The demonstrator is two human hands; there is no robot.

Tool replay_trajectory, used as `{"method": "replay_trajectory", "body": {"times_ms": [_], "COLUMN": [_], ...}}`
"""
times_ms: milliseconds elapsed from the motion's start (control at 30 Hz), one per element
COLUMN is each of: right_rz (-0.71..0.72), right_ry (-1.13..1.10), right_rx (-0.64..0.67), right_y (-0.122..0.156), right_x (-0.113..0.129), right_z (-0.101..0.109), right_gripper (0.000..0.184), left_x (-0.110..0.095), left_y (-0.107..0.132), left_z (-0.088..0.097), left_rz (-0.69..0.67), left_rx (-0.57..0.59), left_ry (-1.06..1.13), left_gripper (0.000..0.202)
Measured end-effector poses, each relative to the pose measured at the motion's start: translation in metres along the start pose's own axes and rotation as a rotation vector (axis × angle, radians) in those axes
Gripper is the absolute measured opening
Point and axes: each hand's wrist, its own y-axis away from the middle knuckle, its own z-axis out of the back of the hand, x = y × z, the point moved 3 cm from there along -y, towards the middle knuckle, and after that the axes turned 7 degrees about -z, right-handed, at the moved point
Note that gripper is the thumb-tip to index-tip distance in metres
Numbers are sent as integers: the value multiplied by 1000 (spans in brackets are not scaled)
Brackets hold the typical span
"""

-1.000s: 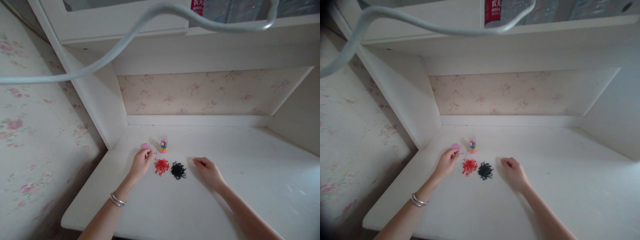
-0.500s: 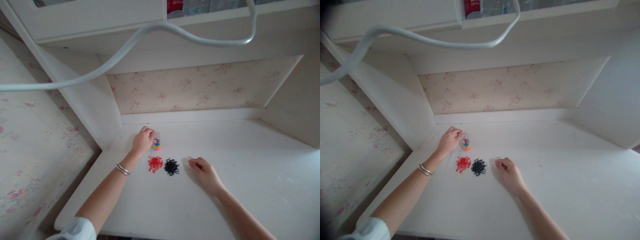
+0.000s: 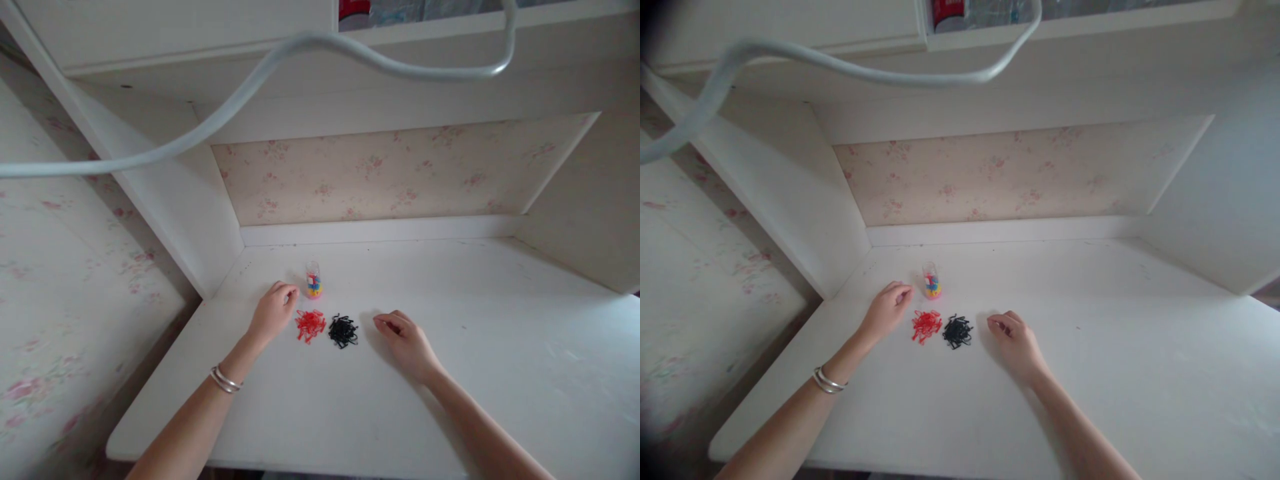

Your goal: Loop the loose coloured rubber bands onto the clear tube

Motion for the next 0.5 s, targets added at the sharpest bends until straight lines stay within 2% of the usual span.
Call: {"method": "replay_trajectory", "body": {"times_ms": [133,267,400,500], "right_rz": [104,280,409,439], "right_ry": [95,337,552,613], "right_rx": [39,133,179,172], "right_y": [9,31,45,43], "right_x": [27,69,103,117], "right_z": [-8,-32,-64,-84], "right_gripper": [38,29,22,23], "left_x": [4,5,10,16], "left_y": [29,43,48,51], "left_z": [-12,-14,-9,-8], "left_rz": [37,46,29,8], "left_rx": [171,355,399,393], "left_ry": [114,190,222,209], "left_gripper": [24,23,12,17]}}
